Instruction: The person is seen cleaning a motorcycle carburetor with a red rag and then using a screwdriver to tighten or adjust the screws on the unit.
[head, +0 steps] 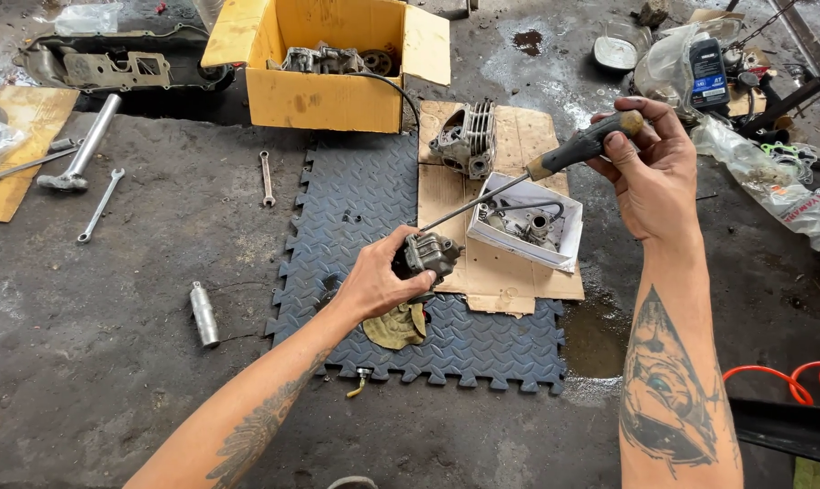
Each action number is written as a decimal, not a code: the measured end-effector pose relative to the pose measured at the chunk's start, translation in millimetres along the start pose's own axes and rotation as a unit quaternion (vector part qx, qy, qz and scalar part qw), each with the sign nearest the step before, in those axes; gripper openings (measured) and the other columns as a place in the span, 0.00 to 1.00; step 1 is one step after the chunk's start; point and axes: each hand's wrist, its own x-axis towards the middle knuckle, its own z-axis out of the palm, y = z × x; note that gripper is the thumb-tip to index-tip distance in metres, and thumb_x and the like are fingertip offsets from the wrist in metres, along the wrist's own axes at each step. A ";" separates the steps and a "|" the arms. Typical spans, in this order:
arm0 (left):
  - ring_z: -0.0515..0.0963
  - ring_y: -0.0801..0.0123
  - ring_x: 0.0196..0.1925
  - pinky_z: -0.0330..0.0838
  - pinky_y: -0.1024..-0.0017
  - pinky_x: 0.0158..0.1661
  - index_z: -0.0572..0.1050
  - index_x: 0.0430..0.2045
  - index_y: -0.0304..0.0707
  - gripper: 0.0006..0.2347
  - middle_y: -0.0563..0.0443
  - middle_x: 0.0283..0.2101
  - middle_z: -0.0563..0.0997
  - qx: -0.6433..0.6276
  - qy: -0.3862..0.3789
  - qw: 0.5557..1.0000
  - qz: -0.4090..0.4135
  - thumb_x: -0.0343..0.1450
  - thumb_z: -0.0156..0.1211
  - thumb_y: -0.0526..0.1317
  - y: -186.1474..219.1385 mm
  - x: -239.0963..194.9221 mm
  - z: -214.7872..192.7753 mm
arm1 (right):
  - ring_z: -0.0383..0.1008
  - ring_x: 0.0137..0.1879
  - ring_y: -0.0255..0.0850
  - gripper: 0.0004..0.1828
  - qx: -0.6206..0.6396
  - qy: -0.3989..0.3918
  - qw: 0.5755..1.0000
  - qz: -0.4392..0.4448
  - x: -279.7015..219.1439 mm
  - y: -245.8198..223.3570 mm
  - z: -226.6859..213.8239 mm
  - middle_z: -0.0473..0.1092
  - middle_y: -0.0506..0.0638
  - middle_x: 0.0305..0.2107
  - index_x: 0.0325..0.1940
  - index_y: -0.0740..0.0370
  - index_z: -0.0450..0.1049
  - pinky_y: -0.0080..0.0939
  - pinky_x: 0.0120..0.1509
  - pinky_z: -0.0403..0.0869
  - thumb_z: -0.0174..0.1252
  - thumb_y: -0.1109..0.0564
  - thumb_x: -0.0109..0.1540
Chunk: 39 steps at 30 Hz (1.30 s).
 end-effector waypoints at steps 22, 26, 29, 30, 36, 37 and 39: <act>0.81 0.58 0.42 0.78 0.59 0.42 0.70 0.50 0.46 0.28 0.44 0.45 0.83 0.007 -0.019 0.999 -0.029 0.60 0.54 0.60 -1.9 -1.4 4.3 | 0.73 0.61 0.43 0.16 0.007 -0.003 1.000 0.013 -2.9 -0.2 3.1 0.70 0.55 0.56 0.63 0.53 0.65 0.40 0.62 0.83 0.55 0.59 0.71; 0.82 0.60 0.38 0.78 0.60 0.39 0.70 0.50 0.44 0.29 0.45 0.41 0.84 0.007 -0.013 1.000 -0.017 0.60 0.52 0.62 -3.4 -1.3 2.6 | 0.72 0.58 0.42 0.17 0.002 -0.010 1.000 0.014 -1.8 1.8 3.4 0.68 0.53 0.53 0.65 0.55 0.64 0.39 0.62 0.83 0.54 0.59 0.72; 0.81 0.60 0.39 0.78 0.60 0.40 0.70 0.50 0.44 0.29 0.45 0.43 0.83 0.007 -0.017 1.000 -0.016 0.60 0.53 0.61 -3.1 1.0 3.7 | 0.72 0.58 0.42 0.17 -0.003 -0.007 1.000 0.017 -1.4 1.9 3.8 0.67 0.52 0.52 0.65 0.55 0.64 0.39 0.62 0.83 0.54 0.59 0.72; 0.80 0.60 0.41 0.77 0.59 0.42 0.70 0.51 0.45 0.29 0.45 0.44 0.83 0.009 -0.022 1.000 -0.018 0.60 0.53 0.61 -3.9 0.9 4.0 | 0.72 0.56 0.41 0.17 0.000 -0.007 1.000 0.020 -1.5 2.6 4.7 0.67 0.51 0.51 0.65 0.55 0.65 0.38 0.61 0.83 0.55 0.59 0.72; 0.80 0.65 0.31 0.74 0.67 0.32 0.71 0.48 0.44 0.27 0.49 0.36 0.84 -0.021 -0.042 0.997 -0.055 0.60 0.53 0.58 33.1 -1.6 -28.4 | 0.73 0.64 0.47 0.20 -0.010 -0.023 0.999 -0.034 -3.4 -18.8 9.6 0.69 0.58 0.57 0.68 0.55 0.61 0.45 0.66 0.82 0.54 0.59 0.72; 0.80 0.65 0.31 0.74 0.67 0.32 0.71 0.48 0.44 0.27 0.49 0.36 0.84 -0.023 -0.035 0.998 -0.053 0.60 0.53 0.58 31.5 -3.7 -31.5 | 0.73 0.64 0.47 0.20 -0.011 -0.028 0.999 -0.038 -5.1 -26.9 18.8 0.69 0.58 0.57 0.68 0.55 0.61 0.45 0.66 0.82 0.54 0.59 0.72; 0.85 0.65 0.26 0.84 0.73 0.27 0.71 0.47 0.42 0.35 0.44 0.34 0.86 -0.088 -0.037 0.994 -0.047 0.56 0.46 0.69 22.2 -9.4 -36.7 | 0.72 0.54 0.41 0.25 -0.121 0.040 0.992 -0.010 -14.5 -37.8 39.3 0.63 0.49 0.46 0.78 0.54 0.60 0.44 0.61 0.84 0.50 0.58 0.75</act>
